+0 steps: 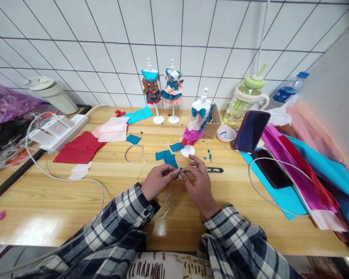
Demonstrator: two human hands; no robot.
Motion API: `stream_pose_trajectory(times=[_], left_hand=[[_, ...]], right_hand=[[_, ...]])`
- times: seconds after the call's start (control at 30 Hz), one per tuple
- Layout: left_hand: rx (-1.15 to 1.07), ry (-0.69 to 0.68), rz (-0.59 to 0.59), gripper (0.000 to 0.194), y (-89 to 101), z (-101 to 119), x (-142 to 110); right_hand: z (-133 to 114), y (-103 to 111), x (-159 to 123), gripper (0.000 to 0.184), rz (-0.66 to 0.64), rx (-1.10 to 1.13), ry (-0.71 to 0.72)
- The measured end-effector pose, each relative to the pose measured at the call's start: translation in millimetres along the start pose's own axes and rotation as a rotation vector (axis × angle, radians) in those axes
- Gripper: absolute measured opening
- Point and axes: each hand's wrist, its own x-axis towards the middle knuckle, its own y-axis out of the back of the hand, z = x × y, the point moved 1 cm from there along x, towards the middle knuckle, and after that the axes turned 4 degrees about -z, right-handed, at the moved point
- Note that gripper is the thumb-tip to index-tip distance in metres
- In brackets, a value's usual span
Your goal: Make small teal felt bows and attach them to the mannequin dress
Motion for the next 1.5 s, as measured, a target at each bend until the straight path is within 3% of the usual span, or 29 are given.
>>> stream_pose_trajectory(times=[0.27,0.57,0.83,1.0,1.5], left_hand=[[-0.016,-0.035,0.037,0.024,2.0,-7.5,3.4],[0.453,-0.135,0.165,0.011,-5.5,-7.7,-1.2],[0.247,-0.098,0.146,0.016,-4.2,-9.2,2.6],[0.204,-0.103,0.152,0.018,-3.8,-10.4,2.9],[0.211,-0.115,0.039,0.021,-4.1,-11.7,0.7]], right_hand=[[-2.3,2.4,-1.1,0.021,-0.015,-0.103,0.083],[1.0,1.4,0.8,0.016,-0.078,-0.088,-0.047],[-2.9,4.5,2.1,0.021,-0.022,0.024,-0.04],[0.1,7.3,2.4,0.011,0.035,-0.007,-0.026],[0.6,7.8,2.7,0.007,-0.032,-0.207,-0.018]])
